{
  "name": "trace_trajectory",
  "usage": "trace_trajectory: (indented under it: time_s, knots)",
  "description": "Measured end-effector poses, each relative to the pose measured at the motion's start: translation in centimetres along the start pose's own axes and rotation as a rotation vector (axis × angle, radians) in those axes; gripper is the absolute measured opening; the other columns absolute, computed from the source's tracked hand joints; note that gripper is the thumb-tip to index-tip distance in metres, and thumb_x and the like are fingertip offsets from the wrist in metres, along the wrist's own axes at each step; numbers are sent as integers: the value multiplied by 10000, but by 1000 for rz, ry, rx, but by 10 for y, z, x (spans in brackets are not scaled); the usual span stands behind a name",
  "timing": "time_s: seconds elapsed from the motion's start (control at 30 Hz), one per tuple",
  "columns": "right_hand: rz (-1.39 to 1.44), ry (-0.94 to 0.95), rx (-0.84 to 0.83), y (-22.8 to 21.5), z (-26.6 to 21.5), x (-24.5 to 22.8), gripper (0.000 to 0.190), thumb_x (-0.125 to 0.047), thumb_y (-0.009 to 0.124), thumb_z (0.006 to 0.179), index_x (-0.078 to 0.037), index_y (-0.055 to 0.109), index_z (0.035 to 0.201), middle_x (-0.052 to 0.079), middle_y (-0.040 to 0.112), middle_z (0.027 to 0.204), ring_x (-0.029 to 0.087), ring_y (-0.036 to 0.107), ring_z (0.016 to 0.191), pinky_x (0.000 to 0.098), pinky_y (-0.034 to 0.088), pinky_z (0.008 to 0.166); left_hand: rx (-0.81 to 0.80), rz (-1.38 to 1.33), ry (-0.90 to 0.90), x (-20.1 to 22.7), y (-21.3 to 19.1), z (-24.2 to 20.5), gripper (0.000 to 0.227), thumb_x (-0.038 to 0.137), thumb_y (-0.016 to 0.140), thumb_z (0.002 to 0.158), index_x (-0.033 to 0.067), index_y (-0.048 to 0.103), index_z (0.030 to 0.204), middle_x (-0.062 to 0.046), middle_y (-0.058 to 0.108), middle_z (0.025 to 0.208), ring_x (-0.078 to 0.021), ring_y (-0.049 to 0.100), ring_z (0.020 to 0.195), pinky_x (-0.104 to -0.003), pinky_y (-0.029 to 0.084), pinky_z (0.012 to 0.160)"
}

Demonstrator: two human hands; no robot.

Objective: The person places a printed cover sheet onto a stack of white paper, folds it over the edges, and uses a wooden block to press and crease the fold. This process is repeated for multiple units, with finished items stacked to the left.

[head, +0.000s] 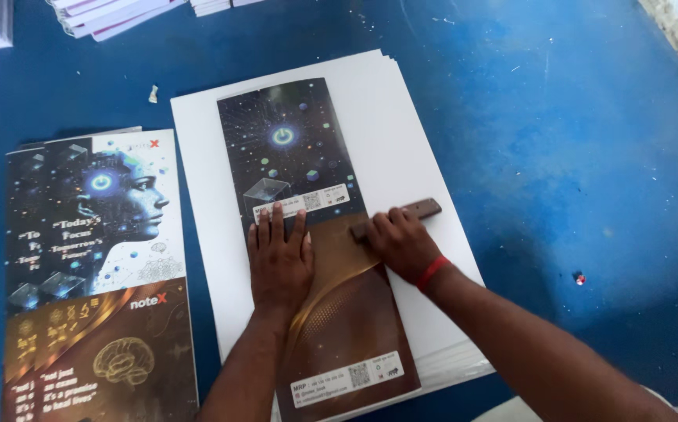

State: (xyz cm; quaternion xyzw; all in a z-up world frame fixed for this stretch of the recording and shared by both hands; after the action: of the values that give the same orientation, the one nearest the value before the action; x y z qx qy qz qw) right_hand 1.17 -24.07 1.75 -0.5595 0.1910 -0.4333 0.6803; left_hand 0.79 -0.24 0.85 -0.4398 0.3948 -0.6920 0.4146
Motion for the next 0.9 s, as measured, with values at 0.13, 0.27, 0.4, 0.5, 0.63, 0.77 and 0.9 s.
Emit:
trace_trajectory:
  time_s: [0.13, 0.27, 0.4, 0.5, 0.63, 0.77, 0.9]
  knots:
    - [42, 23, -63, -17, -30, -20, 100, -131, 593, 897, -52, 624, 950, 112, 624, 917, 279, 630, 876, 396, 552, 783, 21, -16, 19, -2, 7, 0, 480, 322, 527, 1011, 169, 563, 1465, -209, 419, 1577, -416, 362, 1475, -561, 250, 1221]
    - [65, 43, -121, -30, -54, -43, 107, -142, 601, 902, -53, 622, 958, 112, 625, 909, 275, 633, 874, 397, 554, 754, -52, 8, 5, -3, 4, 4, 492, 332, 532, 1003, 162, 553, 1465, -219, 399, 1581, -425, 346, 1472, -590, 234, 1199]
    - [167, 94, -189, -40, -69, -60, 133, -152, 616, 899, -50, 626, 983, 110, 629, 914, 259, 633, 865, 375, 559, 669, -76, 65, -48, 16, -3, 4, 514, 362, 572, 976, 99, 553, 1418, -240, 426, 1515, -451, 386, 1421, -635, 273, 1147]
    - [165, 106, -318, -48, -74, -65, 126, -155, 598, 939, -45, 629, 991, 117, 634, 931, 248, 636, 847, 373, 561, 613, -62, 23, -146, 57, -2, -14, 485, 334, 573, 984, 80, 548, 1397, -232, 470, 1489, -440, 442, 1396, -618, 344, 1137]
    - [228, 326, -535, -47, -76, -52, 146, -166, 592, 954, -71, 640, 1054, 114, 664, 1022, 258, 661, 940, 386, 588, 731, -277, -21, -278, 110, -13, -54, 472, 351, 545, 1018, 81, 525, 1405, -206, 490, 1470, -413, 466, 1363, -610, 383, 1116]
    - [445, 845, -472, -28, -95, -18, 226, -175, 601, 912, -135, 687, 1116, 111, 737, 1129, 327, 699, 1062, 463, 574, 882, -230, -64, -291, 151, -25, -88, 699, 391, 647, 910, 43, 439, 1479, -280, 343, 1548, -482, 317, 1427, -701, 286, 1095]
    - [413, 1086, -546, -4, -131, 34, 359, -324, 659, 958, -61, 636, 1201, 219, 713, 1153, 387, 696, 1039, 466, 577, 898, -520, -139, -433, 174, -34, -106, 898, 490, 680, 898, 95, 267, 1591, -281, 97, 1668, -517, 78, 1507, -794, 80, 1133]
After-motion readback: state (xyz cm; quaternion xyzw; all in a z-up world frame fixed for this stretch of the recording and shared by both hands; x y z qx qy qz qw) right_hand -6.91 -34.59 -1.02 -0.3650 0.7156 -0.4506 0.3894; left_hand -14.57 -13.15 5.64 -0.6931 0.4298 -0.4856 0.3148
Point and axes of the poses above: each hand's wrist, its own z-axis towards the middle knuckle, its own y-axis out of the palm, x = y × z, the point moved 1 cm from there along z, towards the middle knuckle
